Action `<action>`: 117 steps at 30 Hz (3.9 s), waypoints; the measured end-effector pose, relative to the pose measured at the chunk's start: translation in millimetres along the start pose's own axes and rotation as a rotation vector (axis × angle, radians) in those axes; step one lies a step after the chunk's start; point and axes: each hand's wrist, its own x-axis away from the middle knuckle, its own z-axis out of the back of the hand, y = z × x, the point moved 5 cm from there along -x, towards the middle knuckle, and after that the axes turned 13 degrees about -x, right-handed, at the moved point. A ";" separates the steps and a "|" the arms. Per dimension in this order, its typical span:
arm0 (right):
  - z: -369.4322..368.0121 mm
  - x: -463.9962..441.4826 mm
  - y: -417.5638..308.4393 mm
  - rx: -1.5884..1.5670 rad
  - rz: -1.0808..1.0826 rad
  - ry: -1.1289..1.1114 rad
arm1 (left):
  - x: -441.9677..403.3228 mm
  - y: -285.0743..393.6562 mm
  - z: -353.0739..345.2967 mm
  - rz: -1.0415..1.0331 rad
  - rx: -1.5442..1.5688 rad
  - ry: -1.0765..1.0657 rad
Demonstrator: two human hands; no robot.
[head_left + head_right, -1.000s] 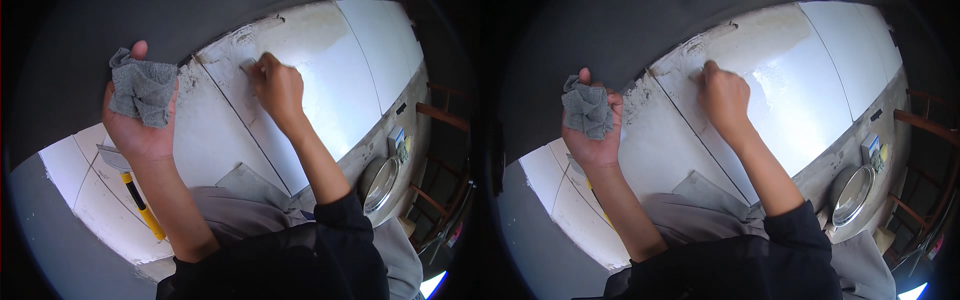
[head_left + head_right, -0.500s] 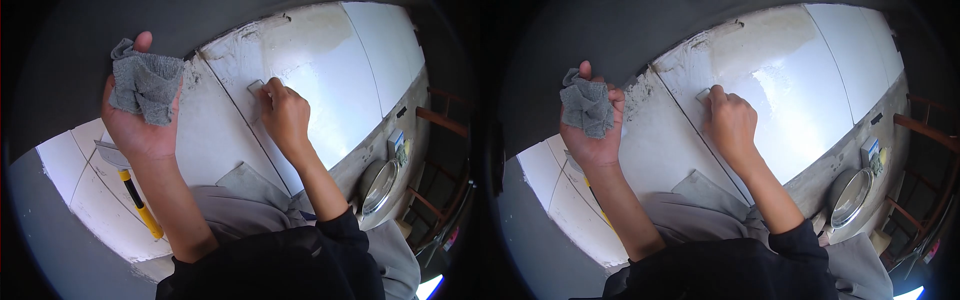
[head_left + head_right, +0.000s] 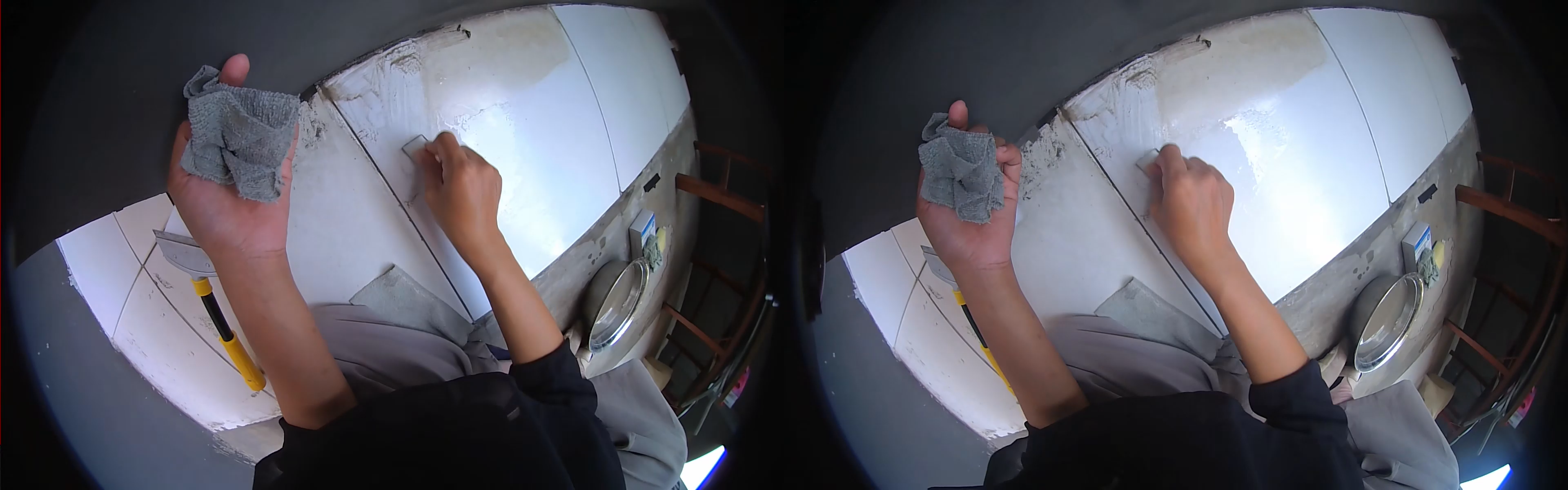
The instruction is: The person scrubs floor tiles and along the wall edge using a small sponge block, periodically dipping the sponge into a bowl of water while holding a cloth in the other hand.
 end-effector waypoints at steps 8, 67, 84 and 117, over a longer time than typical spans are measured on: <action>-9.5 -92.4 -3.0 0.017 0.054 0.136 | 0.4 -1.6 -3.7 0.022 0.021 0.022; 8.4 -42.3 11.6 -0.069 -0.071 -0.031 | -7.3 -4.0 3.6 0.102 0.043 -0.451; -2.2 -10.7 9.6 -0.145 -0.109 0.022 | -9.6 -3.9 5.3 0.091 0.033 -0.437; -6.5 -97.7 8.9 -0.040 -0.011 0.163 | -14.3 -7.1 7.9 0.099 -0.004 -0.296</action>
